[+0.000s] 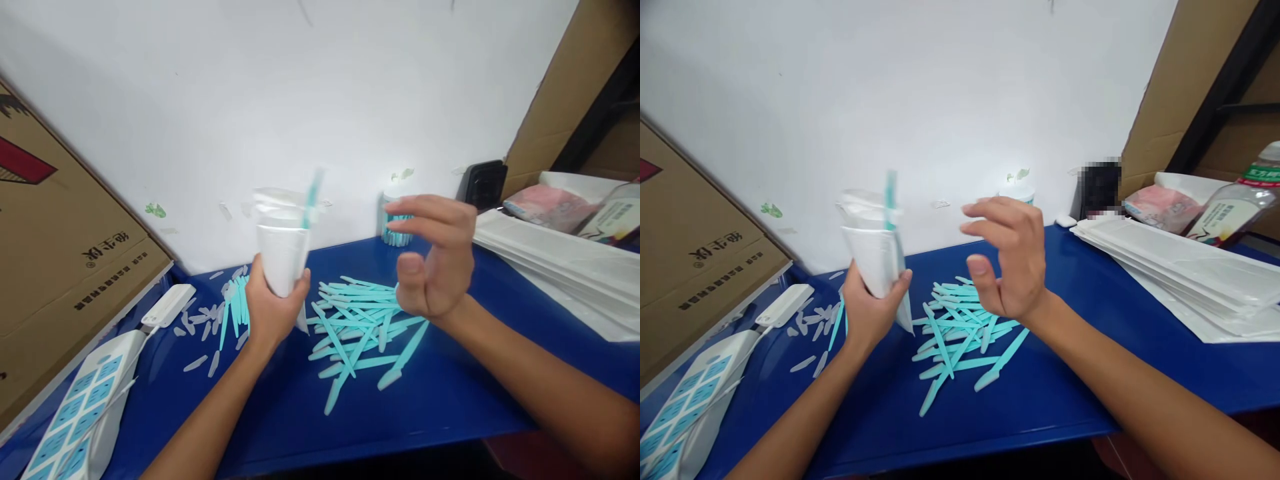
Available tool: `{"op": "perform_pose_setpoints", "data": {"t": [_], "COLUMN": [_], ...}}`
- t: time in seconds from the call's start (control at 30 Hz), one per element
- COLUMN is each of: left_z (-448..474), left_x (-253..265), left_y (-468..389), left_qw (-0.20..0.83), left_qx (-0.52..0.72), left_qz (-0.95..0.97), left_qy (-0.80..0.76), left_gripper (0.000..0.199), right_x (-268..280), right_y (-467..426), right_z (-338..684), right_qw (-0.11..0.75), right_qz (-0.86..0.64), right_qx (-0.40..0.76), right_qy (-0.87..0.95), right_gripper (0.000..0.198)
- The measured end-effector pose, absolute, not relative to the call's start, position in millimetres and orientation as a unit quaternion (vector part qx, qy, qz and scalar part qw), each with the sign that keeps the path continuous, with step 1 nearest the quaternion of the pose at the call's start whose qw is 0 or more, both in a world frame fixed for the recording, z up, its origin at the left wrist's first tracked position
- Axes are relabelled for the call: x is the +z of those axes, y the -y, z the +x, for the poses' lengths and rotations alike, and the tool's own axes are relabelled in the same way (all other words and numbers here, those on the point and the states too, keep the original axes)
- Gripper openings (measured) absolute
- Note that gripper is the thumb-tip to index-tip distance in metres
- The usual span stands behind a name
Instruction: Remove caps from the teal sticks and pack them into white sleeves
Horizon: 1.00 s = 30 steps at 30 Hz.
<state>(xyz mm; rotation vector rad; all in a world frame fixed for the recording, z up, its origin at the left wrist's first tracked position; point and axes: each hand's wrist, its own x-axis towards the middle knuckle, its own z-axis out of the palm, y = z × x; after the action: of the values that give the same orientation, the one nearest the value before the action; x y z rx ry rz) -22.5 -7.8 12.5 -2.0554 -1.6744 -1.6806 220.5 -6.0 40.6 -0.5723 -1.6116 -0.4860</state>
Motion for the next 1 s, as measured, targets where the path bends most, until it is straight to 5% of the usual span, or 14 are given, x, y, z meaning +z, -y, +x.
{"op": "perform_pose_setpoints", "data": {"t": [0.17,0.47,0.7,1.0], "left_z": [-32,-28,-33,-66], "left_x": [10,-7,2,11], "left_y": [3,1,2,-11], "left_qw": [-0.024,-0.129,-0.041,0.069], "left_qx": [-0.572,-0.501,-0.473,-0.248], "left_qz": [-0.625,-0.659,-0.662,-0.784], "left_qy": [0.531,0.546,0.58,0.565], "left_gripper": [0.049,0.052,0.036,0.052], "right_x": [25,16,-4,-7], "right_y": [-17,-23,-34,-27], "right_z": [233,236,248,235], "right_qw": [0.555,0.4,0.159,0.121], "right_qz": [-0.321,-0.415,-0.427,-0.401], "right_qx": [-0.112,-0.001,0.178,0.169], "right_qy": [0.759,0.818,0.872,0.892], "right_gripper": [0.015,0.026,0.054,0.035]}}
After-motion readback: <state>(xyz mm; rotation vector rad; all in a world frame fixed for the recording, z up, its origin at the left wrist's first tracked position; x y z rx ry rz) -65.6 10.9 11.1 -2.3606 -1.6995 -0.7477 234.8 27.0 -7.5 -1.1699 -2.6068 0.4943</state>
